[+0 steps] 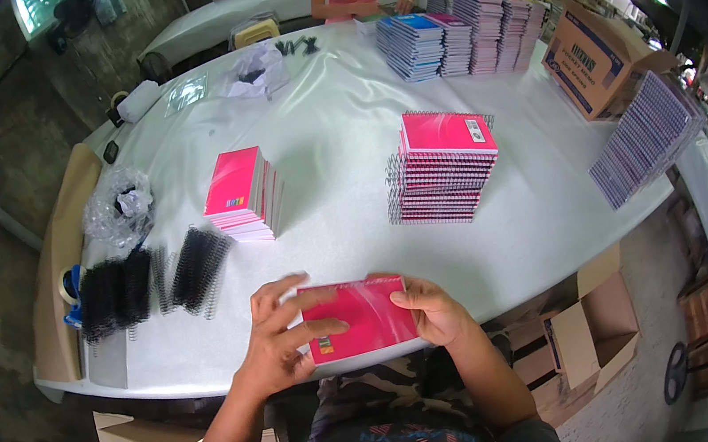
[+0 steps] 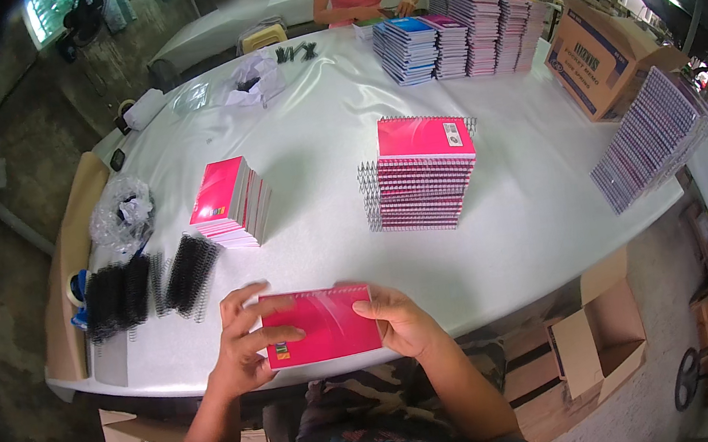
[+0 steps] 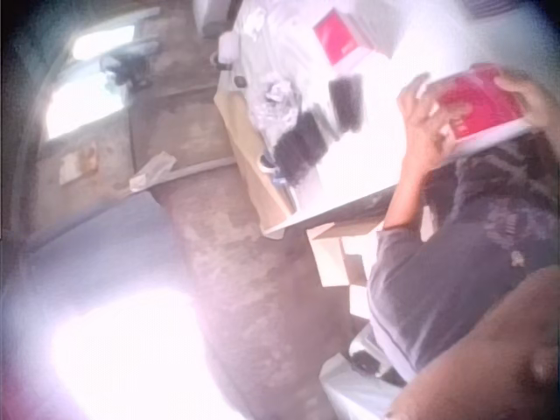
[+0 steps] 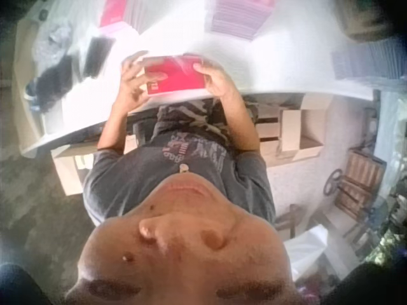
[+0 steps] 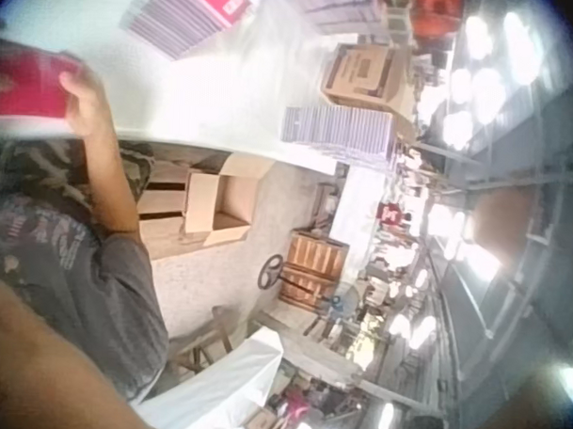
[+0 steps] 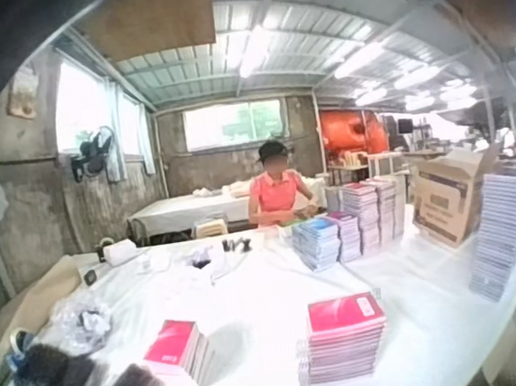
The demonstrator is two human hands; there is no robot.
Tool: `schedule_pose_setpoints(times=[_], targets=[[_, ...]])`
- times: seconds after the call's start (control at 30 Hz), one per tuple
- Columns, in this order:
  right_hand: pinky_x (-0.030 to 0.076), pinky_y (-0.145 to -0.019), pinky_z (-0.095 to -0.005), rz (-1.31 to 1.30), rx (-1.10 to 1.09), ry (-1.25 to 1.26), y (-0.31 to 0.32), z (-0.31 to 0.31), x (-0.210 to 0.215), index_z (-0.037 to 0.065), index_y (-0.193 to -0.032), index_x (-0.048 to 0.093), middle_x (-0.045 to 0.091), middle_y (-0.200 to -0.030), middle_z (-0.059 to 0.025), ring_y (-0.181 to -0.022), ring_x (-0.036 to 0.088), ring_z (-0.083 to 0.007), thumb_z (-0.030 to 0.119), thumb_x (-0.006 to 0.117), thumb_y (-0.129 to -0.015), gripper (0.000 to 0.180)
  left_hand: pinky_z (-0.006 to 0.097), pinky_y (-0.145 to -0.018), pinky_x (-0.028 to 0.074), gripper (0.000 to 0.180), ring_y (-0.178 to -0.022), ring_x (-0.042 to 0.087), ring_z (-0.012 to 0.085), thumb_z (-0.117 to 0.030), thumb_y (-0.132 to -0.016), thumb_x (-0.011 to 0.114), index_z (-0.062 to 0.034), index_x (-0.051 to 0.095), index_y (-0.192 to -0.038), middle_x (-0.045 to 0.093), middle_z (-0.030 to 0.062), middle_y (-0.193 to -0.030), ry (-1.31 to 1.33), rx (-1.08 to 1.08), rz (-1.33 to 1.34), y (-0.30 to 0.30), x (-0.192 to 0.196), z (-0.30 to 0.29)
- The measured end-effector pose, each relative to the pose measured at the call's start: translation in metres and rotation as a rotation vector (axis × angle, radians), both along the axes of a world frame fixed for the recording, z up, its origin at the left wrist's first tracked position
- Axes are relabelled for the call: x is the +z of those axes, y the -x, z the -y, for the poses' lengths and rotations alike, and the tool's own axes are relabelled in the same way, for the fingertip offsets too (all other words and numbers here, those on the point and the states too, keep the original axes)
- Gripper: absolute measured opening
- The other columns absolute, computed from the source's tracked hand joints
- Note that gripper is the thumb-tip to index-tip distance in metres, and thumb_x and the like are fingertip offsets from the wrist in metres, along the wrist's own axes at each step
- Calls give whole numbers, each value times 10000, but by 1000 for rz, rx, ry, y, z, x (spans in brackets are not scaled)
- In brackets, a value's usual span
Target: The person inserts a spiral binding through the holes of pink notebook covers and pages by hand, then places the finished notebook onto a stack.
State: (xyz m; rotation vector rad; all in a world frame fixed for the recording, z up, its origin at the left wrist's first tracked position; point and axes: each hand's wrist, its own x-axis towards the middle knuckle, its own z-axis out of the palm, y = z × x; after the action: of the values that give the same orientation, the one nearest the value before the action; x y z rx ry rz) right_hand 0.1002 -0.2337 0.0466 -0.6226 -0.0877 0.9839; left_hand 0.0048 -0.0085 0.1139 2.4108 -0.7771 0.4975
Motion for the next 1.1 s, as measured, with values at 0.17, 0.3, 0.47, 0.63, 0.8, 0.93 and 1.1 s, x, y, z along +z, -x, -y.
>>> schedule_pose_setpoints(times=[0.17,0.3,0.47,0.63,0.8,0.93,1.1], targets=[[464,-772,-240,817,-346,343,-12,9,-17,-6,-1114,547,607,-974,-49,-878,560,-89,51,595,-880,245,373,-978,344,624,-1208,407,212,22,-647,513,-74,457,-1261,447,85,-1252,1207,40,-543,-24,-78,3],[447,-747,-218,968,-331,503,-20,8,-57,7,-977,563,606,-910,-26,-825,528,-60,11,671,-813,196,234,-777,435,424,-904,510,84,121,-742,478,-26,442,-1138,531,21,-1009,1087,231,-619,-47,-130,25],[456,-800,-244,970,-310,421,-15,-3,-45,4,-1007,586,631,-1006,-64,-876,547,-86,7,675,-803,223,294,-803,445,362,-923,568,194,90,-721,519,-25,493,-1064,581,100,-993,862,350,-483,-44,-120,36],[453,-873,-256,1097,-226,450,-14,0,-45,73,-1203,589,649,-1124,-83,-972,602,-133,11,596,-857,351,421,-848,412,382,-1032,536,305,-97,-713,660,-87,537,-1075,593,129,-1018,-85,978,84,-43,-110,-62],[455,-875,-261,1072,-308,472,-12,-5,-42,68,-1160,617,660,-1099,-90,-981,612,-147,2,596,-853,315,438,-773,432,226,-936,546,285,-226,-793,647,-76,554,-934,562,96,-915,-384,1363,-80,-27,-111,-133],[461,-864,-261,1120,-478,487,-11,2,-37,38,-1141,620,662,-1082,-108,-971,619,-149,-20,582,-846,304,427,-761,439,211,-926,546,286,-246,-809,640,-81,545,-899,562,92,-918,-135,1335,-201,-25,-104,-131],[468,-842,-266,1139,-451,440,-12,9,-45,-2,-1081,632,667,-1012,-109,-918,603,-135,-11,595,-844,240,447,-704,457,229,-861,572,326,-273,-825,622,-83,553,-934,570,106,-927,-487,1204,-37,-18,-114,-141]])
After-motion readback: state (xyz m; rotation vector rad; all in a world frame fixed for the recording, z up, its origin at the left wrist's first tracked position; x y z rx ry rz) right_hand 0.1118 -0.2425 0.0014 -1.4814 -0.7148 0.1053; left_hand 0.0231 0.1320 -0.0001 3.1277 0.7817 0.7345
